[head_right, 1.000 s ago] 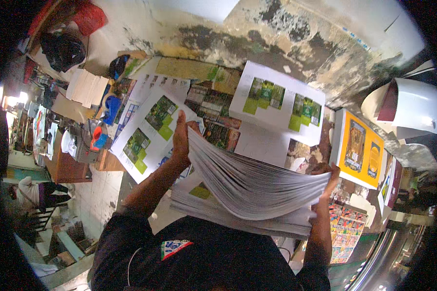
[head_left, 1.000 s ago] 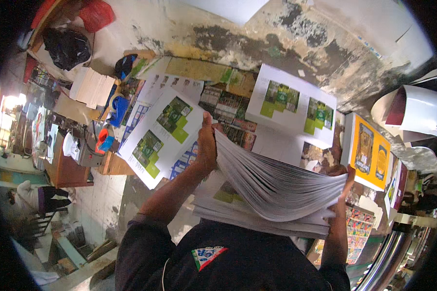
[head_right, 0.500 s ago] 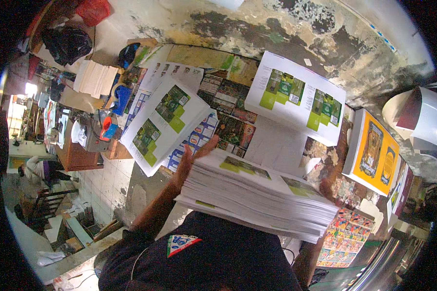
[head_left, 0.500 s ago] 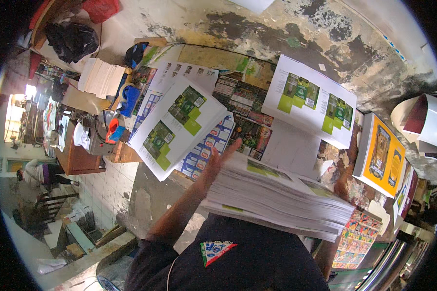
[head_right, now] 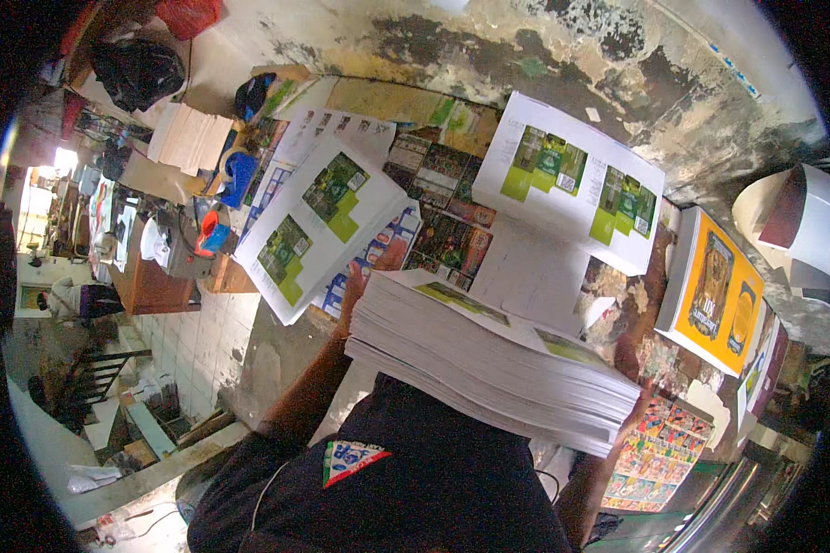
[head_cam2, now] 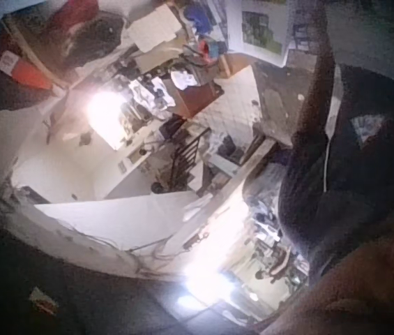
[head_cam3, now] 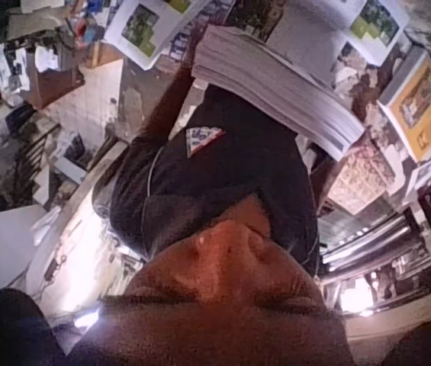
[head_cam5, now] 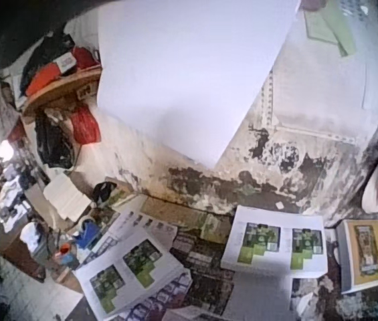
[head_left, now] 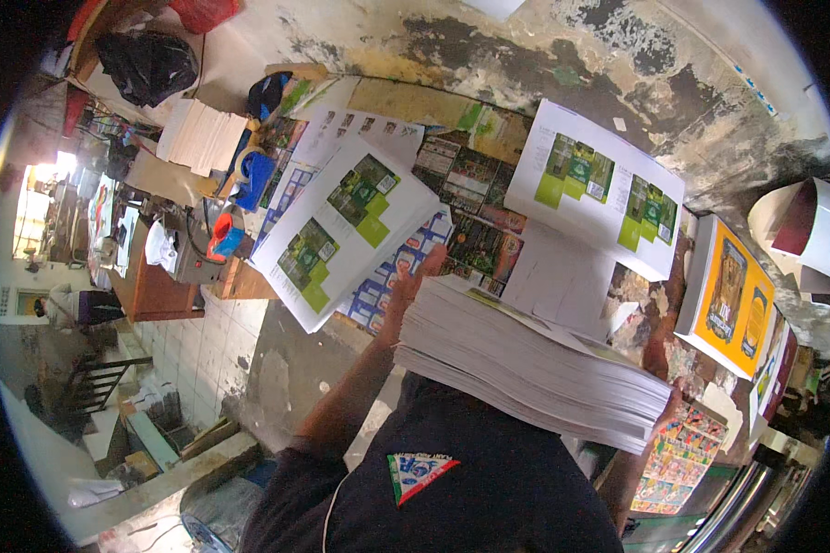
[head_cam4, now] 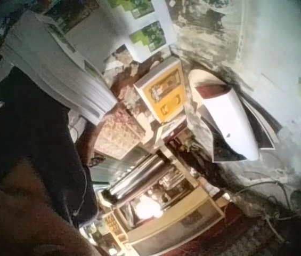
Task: The person fans through a stack of printed papers by hand to separate the sheets while they are on a table.
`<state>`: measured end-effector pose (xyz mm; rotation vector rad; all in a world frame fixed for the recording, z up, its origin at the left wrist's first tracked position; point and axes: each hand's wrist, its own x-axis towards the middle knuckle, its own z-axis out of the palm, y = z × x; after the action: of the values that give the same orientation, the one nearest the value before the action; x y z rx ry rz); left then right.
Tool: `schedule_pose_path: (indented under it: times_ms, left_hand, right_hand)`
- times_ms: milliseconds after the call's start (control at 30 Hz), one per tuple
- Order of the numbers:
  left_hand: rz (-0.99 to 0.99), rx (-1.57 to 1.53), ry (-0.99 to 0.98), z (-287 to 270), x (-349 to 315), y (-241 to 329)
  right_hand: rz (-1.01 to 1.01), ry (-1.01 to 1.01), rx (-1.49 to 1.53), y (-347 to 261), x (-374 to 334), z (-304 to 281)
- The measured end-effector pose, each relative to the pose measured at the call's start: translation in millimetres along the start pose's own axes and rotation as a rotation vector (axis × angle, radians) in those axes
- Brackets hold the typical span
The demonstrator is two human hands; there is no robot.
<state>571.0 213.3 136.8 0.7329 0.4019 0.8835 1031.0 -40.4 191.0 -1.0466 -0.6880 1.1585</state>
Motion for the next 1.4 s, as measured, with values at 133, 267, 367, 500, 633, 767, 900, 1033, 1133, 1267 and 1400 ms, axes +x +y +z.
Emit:
schedule_pose_path:
  times_ms: [133,267,367,500,633,767,900,1033,1133,1267,1400]
  left_hand:
    - [-0.200,0.440,0.255,-18.9,-0.3,0.7]
    - [0.314,1.209,0.147,99.6,10.0,117.3]
    - [0.471,1.875,-0.022,166.6,-5.8,156.8]
    - [-0.043,2.105,-0.326,155.8,-9.1,95.8]
    - [0.141,2.016,-0.080,129.8,0.4,124.5]
    - [0.234,1.512,0.102,93.4,-2.6,141.4]
    - [0.203,1.160,0.089,88.9,-22.6,127.3]
    - [0.160,0.722,0.152,68.5,-26.3,100.6]
    - [0.104,0.595,0.186,47.8,-28.4,75.4]
    - [0.120,0.477,0.208,53.0,-41.6,64.9]
    - [0.095,0.558,0.165,69.9,-30.6,57.6]
  right_hand:
    - [-0.052,-0.068,-0.366,-24.0,11.9,18.4]
    - [-0.077,0.300,-0.617,-68.4,1.1,40.6]
    - [-0.212,0.087,-1.491,-109.1,-0.3,141.4]
    - [-0.014,-0.153,-1.946,-86.2,14.5,153.8]
    - [-0.043,-0.057,-1.960,-120.6,1.0,167.7]
    - [-0.055,-0.027,-1.965,-91.1,-7.5,157.7]
    - [0.012,-0.028,-1.914,-104.3,4.0,157.4]
    - [-0.011,-0.083,-1.933,-96.8,-3.2,158.3]
    - [0.033,-0.058,-1.968,-82.0,8.5,161.3]
    - [-0.330,-0.202,-1.632,-145.0,5.1,198.5]
    - [-0.208,-0.337,-1.586,-72.2,11.8,185.9]
